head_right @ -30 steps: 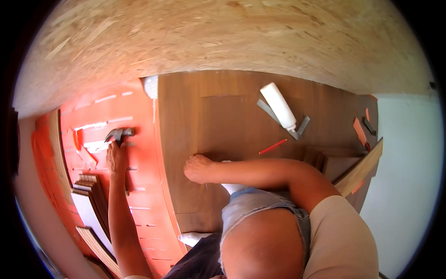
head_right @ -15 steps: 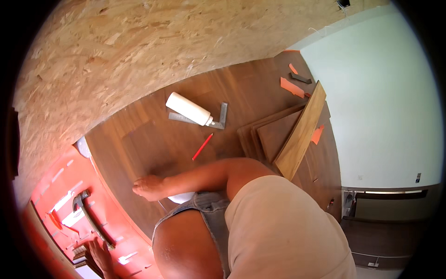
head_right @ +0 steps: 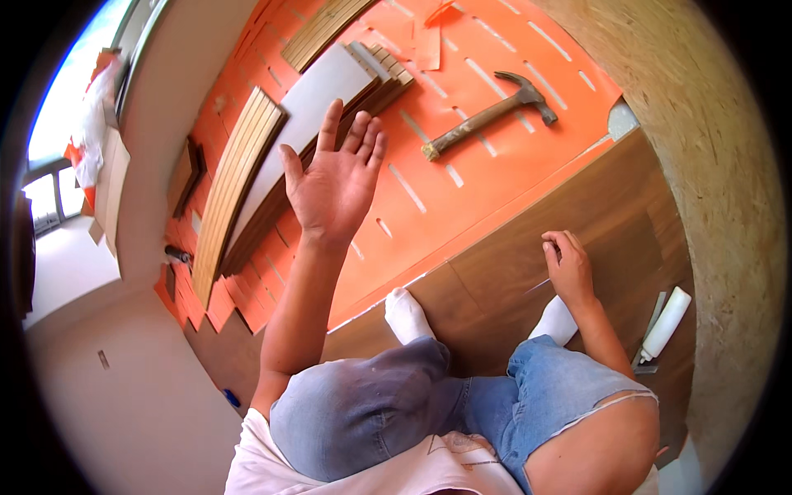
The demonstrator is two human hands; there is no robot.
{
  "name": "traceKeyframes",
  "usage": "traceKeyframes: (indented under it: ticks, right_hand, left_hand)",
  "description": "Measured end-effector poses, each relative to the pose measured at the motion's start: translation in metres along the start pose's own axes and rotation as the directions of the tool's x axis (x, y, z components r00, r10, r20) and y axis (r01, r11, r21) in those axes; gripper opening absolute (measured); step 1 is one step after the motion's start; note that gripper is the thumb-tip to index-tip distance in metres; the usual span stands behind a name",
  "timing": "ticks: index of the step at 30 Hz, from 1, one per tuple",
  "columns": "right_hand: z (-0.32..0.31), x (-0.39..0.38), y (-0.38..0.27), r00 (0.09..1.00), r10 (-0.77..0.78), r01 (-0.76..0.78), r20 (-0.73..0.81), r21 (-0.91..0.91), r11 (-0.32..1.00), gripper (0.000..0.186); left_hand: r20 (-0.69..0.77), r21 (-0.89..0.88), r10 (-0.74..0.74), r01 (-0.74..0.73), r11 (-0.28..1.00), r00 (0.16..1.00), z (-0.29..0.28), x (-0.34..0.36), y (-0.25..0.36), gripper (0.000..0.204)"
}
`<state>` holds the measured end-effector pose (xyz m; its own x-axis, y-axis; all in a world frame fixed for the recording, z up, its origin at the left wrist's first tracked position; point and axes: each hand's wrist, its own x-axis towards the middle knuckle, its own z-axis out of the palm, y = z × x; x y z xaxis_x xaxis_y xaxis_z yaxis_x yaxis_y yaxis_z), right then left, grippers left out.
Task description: The person installs wooden floorboards by applying glue to the edges, placing the boards onto the underlayment, tapping them into alignment with a hammer, and wiping away excess adhesive with a blue cloth.
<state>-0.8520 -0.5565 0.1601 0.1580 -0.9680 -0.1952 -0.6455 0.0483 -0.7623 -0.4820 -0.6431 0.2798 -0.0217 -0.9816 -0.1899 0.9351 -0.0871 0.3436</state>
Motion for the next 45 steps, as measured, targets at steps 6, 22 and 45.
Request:
traceKeyframes:
  ticks: [6,22,45]
  right_hand:
    - [-0.023,0.013,0.009,0.992,-0.022,0.033,0.125,-0.086,0.996,0.012]
    - [-0.059,0.007,-0.012,0.853,0.006,0.232,0.523,-0.389,0.892,0.034]
    - [-0.076,0.135,-0.205,0.767,-0.152,0.605,0.623,-0.624,0.495,0.012]
  left_hand:
    - [-0.003,0.736,0.256,-0.172,0.655,0.967,-0.115,-0.012,-0.01,0.079]
    - [0.355,0.7,0.208,-0.112,-0.705,0.911,-0.311,-0.094,0.024,0.069]
    - [-0.681,0.048,0.554,0.784,-0.619,0.479,-0.47,-0.43,0.346,0.082]
